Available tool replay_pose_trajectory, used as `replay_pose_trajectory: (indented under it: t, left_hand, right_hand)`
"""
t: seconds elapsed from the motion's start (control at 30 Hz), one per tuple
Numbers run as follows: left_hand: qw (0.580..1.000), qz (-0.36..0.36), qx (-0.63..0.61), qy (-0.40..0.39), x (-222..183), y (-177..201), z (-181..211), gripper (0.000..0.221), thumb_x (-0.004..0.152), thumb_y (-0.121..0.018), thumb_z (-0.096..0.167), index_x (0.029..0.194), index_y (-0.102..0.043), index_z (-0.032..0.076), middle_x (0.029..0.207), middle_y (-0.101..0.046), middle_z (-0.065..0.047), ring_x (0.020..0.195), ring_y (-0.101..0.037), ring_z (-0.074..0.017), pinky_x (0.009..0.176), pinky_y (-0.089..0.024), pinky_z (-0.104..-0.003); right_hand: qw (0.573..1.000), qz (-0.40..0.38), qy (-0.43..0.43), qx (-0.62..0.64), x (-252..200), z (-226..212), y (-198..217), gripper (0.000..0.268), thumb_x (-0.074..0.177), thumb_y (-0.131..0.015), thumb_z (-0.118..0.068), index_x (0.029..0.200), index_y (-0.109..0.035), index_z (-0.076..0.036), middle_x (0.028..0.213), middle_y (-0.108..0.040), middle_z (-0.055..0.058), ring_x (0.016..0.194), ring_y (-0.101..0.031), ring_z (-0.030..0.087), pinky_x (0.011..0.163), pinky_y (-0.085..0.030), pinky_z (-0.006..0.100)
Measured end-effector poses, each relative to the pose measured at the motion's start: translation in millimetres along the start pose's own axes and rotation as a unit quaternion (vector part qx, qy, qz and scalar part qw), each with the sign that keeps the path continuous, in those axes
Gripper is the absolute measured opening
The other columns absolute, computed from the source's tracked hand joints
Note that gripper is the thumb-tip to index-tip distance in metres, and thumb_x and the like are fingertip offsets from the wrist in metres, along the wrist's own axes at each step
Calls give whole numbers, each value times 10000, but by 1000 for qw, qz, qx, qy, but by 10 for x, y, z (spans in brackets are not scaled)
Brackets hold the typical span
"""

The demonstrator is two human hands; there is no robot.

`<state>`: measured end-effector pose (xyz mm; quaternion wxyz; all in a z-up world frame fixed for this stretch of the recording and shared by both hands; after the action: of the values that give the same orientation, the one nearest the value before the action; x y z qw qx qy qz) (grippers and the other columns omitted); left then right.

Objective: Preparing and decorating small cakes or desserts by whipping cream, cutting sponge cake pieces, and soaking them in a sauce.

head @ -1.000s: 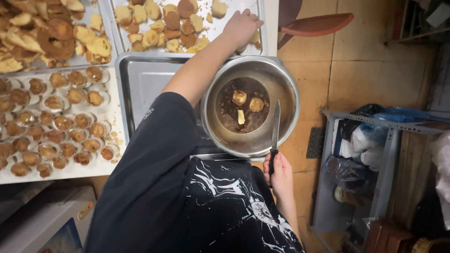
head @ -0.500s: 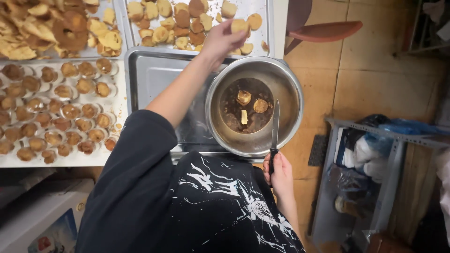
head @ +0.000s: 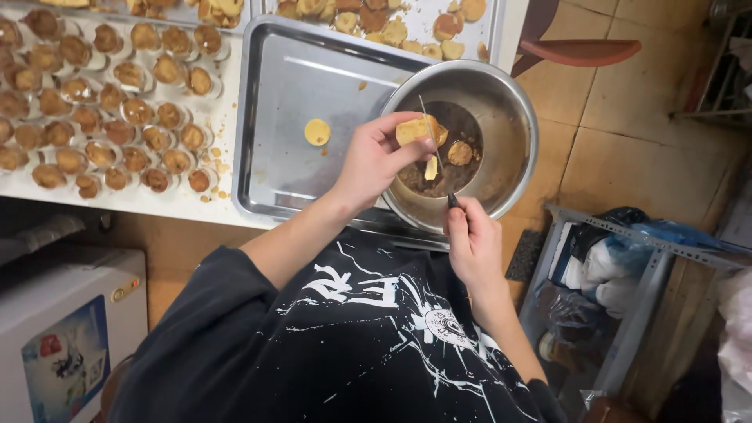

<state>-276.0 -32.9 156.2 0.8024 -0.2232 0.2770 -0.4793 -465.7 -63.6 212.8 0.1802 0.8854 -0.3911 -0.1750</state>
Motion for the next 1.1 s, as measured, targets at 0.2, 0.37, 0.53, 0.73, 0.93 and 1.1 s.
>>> replay_pose_trajectory:
  t: [0.2,0.37,0.53,0.73,0.93,1.1]
  left_hand:
    - [996,21,-72,-58,-202,164,253,312,960,-688,-5,1257,-603,-47,1131,-729,-97,994,-715,-153,907,-608,-331]
    - [991,47,-77,-100,-279,311,435,247,1008,-691,-16,1242,-624,-58,1129,-729,-104,1015,-703,-158,912,-607,-340]
    - [987,52,-48,-142,-256,384,572,231,987,-696,-33,1206,-622,-47,1122,-733,-107,1003,-721,-151,936,-610,-324]
    - [983,75,-51,-160,-75,390,781,249,981,-695,-45,1223,-646,-75,1105,-746,-126,987,-727,-165,916,-593,-305]
    - [980,48,-49,-188,227,352,789,267,999,-698,-90,1261,-648,-79,1167,-732,-115,1068,-694,-145,974,-562,-299]
    - [978,48,-76,-187,478,413,852,266,989,-685,-87,1252,-652,-69,1167,-740,-126,1078,-720,-178,1003,-582,-323]
  right_hand:
    - [994,-21,49,-95,148,-360,-97,219,1072,-575,-223,1073,-641,-14,718,-601,71,634,-573,160,620,-470,297]
    - [986,-38,97,-128,231,-564,-185,208,1066,-598,-214,1088,-636,-10,796,-642,121,673,-618,230,651,-490,321]
    - [982,-47,114,-140,375,-711,-250,201,1059,-607,-201,1094,-642,-6,795,-644,134,667,-633,255,651,-495,328]
    - [976,-43,157,-148,602,-926,-219,188,1069,-615,-182,1108,-643,-1,834,-652,135,707,-650,260,670,-507,335]
    - [972,-22,162,-167,933,-1091,-183,162,1065,-640,-167,1106,-658,-11,863,-659,141,734,-664,292,686,-518,354]
    - [966,-3,194,-171,1137,-1040,-114,162,1056,-652,-165,1124,-659,-19,912,-676,144,767,-677,319,697,-525,366]
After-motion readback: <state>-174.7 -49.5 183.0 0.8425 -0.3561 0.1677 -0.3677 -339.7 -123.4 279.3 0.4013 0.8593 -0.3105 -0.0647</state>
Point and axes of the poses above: each hand's wrist, its own x-axis towards the middle knuckle, its own y-axis out of the back of the hand, z = x × y, the point moved 9 cm from there along x, towards the middle knuckle
